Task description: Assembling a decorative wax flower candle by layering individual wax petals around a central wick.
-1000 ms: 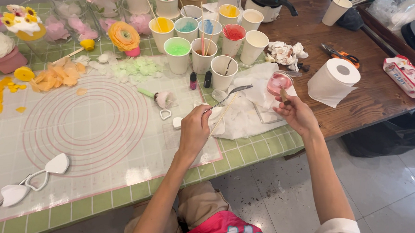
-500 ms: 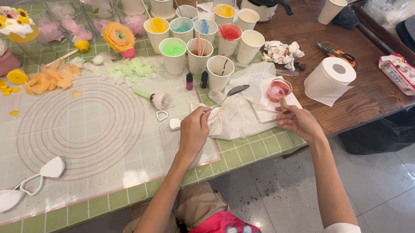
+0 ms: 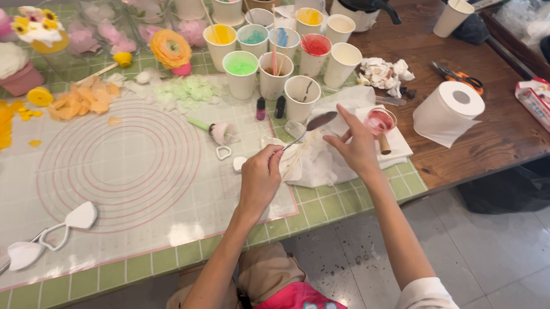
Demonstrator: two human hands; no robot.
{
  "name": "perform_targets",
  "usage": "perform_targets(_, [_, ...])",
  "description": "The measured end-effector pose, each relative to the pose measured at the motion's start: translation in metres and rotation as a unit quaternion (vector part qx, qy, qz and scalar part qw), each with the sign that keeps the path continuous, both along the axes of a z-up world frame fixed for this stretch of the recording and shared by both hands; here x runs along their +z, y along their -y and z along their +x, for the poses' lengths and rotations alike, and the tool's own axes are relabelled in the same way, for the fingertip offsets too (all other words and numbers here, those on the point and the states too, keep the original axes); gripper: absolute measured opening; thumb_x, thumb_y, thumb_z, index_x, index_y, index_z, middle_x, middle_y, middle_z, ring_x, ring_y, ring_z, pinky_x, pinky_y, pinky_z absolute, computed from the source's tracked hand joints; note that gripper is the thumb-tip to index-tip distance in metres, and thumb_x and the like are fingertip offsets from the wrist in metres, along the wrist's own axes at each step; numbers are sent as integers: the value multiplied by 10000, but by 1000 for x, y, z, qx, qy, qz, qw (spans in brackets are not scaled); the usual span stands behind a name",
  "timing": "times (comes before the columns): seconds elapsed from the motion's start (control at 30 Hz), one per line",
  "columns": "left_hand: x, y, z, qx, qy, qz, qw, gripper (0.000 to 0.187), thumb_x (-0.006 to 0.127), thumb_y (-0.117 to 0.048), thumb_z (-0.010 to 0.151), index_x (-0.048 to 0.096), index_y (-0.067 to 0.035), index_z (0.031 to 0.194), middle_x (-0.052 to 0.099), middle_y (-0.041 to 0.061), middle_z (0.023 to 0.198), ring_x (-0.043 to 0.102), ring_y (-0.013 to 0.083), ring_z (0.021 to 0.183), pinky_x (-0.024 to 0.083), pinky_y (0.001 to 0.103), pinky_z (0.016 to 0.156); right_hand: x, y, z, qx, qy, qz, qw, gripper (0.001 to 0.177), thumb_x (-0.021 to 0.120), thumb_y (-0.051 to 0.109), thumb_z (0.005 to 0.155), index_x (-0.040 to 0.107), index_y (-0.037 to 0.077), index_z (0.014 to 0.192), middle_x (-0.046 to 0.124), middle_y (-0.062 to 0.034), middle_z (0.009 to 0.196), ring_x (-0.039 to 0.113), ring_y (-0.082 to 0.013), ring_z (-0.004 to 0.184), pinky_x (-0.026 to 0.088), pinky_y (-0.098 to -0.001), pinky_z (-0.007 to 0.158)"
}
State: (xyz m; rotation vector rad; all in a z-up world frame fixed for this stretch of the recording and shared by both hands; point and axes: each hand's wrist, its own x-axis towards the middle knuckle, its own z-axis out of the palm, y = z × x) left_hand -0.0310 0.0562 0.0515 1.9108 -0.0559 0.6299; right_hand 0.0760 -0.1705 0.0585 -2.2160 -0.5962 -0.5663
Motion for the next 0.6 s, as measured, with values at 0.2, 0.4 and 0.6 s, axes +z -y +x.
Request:
perform_targets(0.2, [0,-9,-6,9,-38,-13,999,147,618,-102,980,720,-10,1031,696,195,754,674,316,627,505,393,608,-45,-4,32,-2,-71,81,994,170,784,139,933,766,28,1061,728,-40,841,584,-85,589,450,-237,557])
perform_targets(0.4, [-4,-19,-8,31,-46,-7,998,149,620,-109,981,726,-15,1025,703,190,759,679,310,631,508,391,616,-46,0,36,-11,-100,129,987,155,737,139,966,764,12,1050,717,-12,771,596,-59,568,453,-212,514])
perform_targets(0.6, [-12,-33,-10,34,-31,14,999,152,626,-115,973,736,-19,1016,716,180,776,689,296,653,521,380,632,-42,3,39,-25,-132,185,974,185,727,139,979,763,-26,1053,706,-23,785,586,-58,572,436,-206,501])
